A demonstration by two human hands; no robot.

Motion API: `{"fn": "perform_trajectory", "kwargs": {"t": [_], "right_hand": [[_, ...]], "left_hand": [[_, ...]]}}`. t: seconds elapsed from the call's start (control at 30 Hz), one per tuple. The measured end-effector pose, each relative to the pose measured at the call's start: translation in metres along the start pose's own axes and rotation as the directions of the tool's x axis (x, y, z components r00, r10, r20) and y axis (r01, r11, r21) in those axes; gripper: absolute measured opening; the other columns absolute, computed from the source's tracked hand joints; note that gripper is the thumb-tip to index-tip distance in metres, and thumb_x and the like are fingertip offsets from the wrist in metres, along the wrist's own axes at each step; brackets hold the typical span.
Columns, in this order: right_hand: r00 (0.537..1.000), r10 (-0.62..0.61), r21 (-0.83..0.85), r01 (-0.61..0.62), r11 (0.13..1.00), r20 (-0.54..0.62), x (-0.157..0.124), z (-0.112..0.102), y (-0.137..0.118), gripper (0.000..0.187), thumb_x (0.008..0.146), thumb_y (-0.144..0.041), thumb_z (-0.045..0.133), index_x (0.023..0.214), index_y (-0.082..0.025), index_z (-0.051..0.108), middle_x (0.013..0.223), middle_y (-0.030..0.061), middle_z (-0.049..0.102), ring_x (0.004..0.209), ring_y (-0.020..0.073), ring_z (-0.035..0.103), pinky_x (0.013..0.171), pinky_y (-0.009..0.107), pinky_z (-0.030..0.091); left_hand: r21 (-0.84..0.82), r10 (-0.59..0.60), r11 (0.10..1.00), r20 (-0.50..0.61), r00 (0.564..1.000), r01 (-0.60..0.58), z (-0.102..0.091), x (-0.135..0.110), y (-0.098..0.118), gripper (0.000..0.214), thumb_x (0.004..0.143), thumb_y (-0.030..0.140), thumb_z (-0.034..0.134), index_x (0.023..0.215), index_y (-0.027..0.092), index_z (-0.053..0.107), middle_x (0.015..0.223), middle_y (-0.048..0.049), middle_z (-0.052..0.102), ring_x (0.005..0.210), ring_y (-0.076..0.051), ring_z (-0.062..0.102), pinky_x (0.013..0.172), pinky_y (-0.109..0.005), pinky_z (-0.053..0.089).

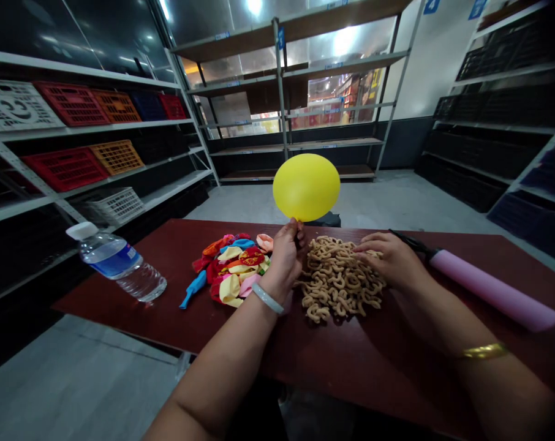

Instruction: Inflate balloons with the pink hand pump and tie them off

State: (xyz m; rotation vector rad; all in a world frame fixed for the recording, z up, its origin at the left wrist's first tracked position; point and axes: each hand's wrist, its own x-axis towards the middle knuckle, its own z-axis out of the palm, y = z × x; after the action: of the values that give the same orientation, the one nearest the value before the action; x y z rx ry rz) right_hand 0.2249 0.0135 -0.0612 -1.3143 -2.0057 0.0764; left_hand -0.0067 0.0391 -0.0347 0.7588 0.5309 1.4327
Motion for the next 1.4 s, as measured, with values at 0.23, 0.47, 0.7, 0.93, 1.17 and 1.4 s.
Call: {"fn": "perform_trajectory", "kwargs": {"t": [0.23, 0.47, 0.7, 0.93, 1.17, 1.4], "right_hand": [[0.999, 0.019, -0.199, -0.013, 0.980, 0.029, -0.004, 0.010, -0.015, 0.019, 0.085, -0.035, 0.060, 0.078, -0.023, 0.072, 0.095, 0.0077, 0.070, 0.099, 0.0290, 0.059, 0.088, 0.048, 0.043], [0.845, 0.534, 0.867, -0.287, 0.408, 0.028, 0.004, -0.032, -0.025, 0.023, 0.077, -0.047, 0.068, 0.080, -0.024, 0.065, 0.093, 0.0032, 0.067, 0.079, 0.0182, 0.063, 0.070, 0.033, 0.052], [0.863, 0.500, 0.872, -0.300, 0.387, 0.075, 0.004, -0.042, -0.035, 0.021, 0.079, -0.045, 0.067, 0.085, -0.026, 0.062, 0.073, -0.0004, 0.061, 0.062, 0.0137, 0.059, 0.058, 0.028, 0.051], [0.989, -0.147, 0.010, 0.146, 0.989, 0.020, -0.008, -0.010, -0.060, 0.019, 0.091, -0.038, 0.054, 0.093, -0.026, 0.069, 0.095, 0.0050, 0.072, 0.080, 0.0207, 0.065, 0.070, 0.033, 0.047], [0.954, -0.289, -0.409, 0.232, 0.883, -0.084, -0.016, -0.004, -0.064, 0.027, 0.095, -0.033, 0.048, 0.099, -0.019, 0.071, 0.097, 0.0099, 0.073, 0.077, 0.0215, 0.067, 0.067, 0.032, 0.043], [0.989, -0.121, -0.070, 0.115, 0.991, -0.081, -0.015, -0.001, -0.059, 0.023, 0.092, -0.035, 0.053, 0.097, -0.022, 0.071, 0.096, 0.0087, 0.073, 0.087, 0.0234, 0.067, 0.079, 0.035, 0.048]], "left_hand": [[0.005, -0.010, 1.000, 0.032, 0.999, 0.010, 0.003, -0.001, 0.000, 0.034, 0.079, 0.041, 0.072, 0.072, 0.016, 0.049, 0.057, 0.0066, 0.036, 0.044, -0.004, 0.031, 0.040, -0.015, 0.024], [-0.009, -0.002, 1.000, 0.020, 1.000, 0.002, 0.004, -0.001, -0.002, 0.038, 0.078, 0.045, 0.072, 0.071, 0.017, 0.048, 0.057, 0.0066, 0.035, 0.044, -0.004, 0.031, 0.038, -0.015, 0.022], [0.017, -0.037, 0.999, 0.082, 0.996, 0.036, 0.007, -0.008, -0.007, 0.033, 0.081, 0.041, 0.069, 0.073, 0.016, 0.049, 0.058, 0.0063, 0.038, 0.046, -0.004, 0.033, 0.041, -0.015, 0.022], [0.401, -0.017, 0.916, 0.123, 0.992, -0.034, 0.016, -0.026, -0.037, 0.032, 0.085, 0.047, 0.061, 0.074, 0.017, 0.059, 0.070, -0.0006, 0.054, 0.065, -0.012, 0.048, 0.062, -0.023, 0.040], [0.579, 0.132, 0.781, 0.217, 0.967, -0.236, 0.017, -0.031, -0.042, 0.024, 0.086, 0.037, 0.061, 0.070, 0.019, 0.062, 0.072, -0.0014, 0.057, 0.078, -0.017, 0.051, 0.078, -0.026, 0.040], [0.408, -0.038, 0.911, 0.224, 0.974, -0.058, 0.015, -0.024, -0.051, 0.016, 0.082, 0.031, 0.063, 0.074, 0.018, 0.066, 0.079, -0.0024, 0.063, 0.078, -0.015, 0.055, 0.083, -0.027, 0.041]]}}
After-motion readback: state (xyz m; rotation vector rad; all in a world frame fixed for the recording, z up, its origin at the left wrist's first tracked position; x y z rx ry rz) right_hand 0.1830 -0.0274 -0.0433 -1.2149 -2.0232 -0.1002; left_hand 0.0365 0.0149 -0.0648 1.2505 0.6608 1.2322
